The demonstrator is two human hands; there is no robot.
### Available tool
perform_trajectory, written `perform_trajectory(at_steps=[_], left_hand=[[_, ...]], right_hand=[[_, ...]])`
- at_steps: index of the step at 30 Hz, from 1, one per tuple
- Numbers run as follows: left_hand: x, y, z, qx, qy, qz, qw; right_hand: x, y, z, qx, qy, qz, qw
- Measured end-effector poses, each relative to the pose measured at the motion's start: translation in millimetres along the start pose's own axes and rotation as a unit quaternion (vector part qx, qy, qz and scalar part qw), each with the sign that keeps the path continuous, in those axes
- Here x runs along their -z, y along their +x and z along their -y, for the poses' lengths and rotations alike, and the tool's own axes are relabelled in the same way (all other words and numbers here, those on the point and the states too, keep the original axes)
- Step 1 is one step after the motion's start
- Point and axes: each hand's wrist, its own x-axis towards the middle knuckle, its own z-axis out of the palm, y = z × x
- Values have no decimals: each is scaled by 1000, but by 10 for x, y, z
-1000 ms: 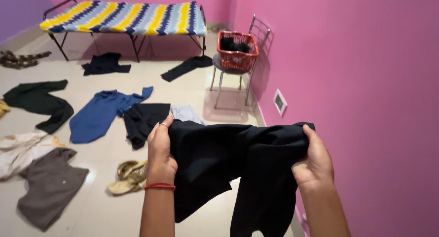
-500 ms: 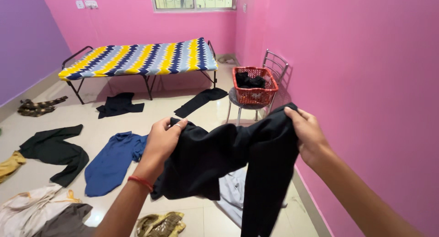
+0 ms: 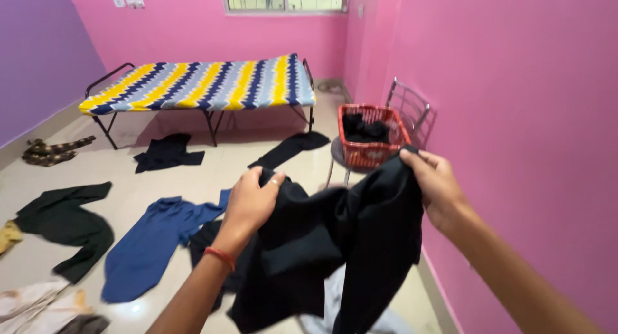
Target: The person picks up several garments and a blanket from the floor and places them into a laundry basket.
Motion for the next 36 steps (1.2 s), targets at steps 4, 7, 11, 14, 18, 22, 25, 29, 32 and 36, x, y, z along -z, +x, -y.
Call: perform_trajectory(at_steps=[4,7,11,14,18,22,25,29,32,36], left_hand=[[-467,539,-40,13,-21,2,1000],[-791,831,-45,-58,-12,-55,997],[-1018,1208,-110,9,0,-23,1000],[-1108,1468,-108,-37,-36,-70,996],[-1180,1945,-31,19,-50,-12,998],[-1349,2530,160,-19,-59,-28,998],[-1426,3015,264,-80,-70,-61,992],[-1305,3437,296,-59,-77,-28,995],[-1169,3661,332,-34,-69,4,997],[-1073,3933,439,-36,-73,12,997]], right_hand=[[0,540,59,-24,-6,7,1000],[-66,902,49,-19,-8,34,999],[-205,1388,46,-29,2,41,999],[-303,1695,-7,-23,6,43,999],[-459,2085,-43,-20,-9,23,999],[-642,2469,-29,-20,-7,13,1000],[-799,2775,14,-34,-21,-10,999],[-1033,3102,23,-31,-14,-33,999],[-1201,3323,-6,-33,-22,-35,999],[-1439,3537,-68,-22,5,-35,999]])
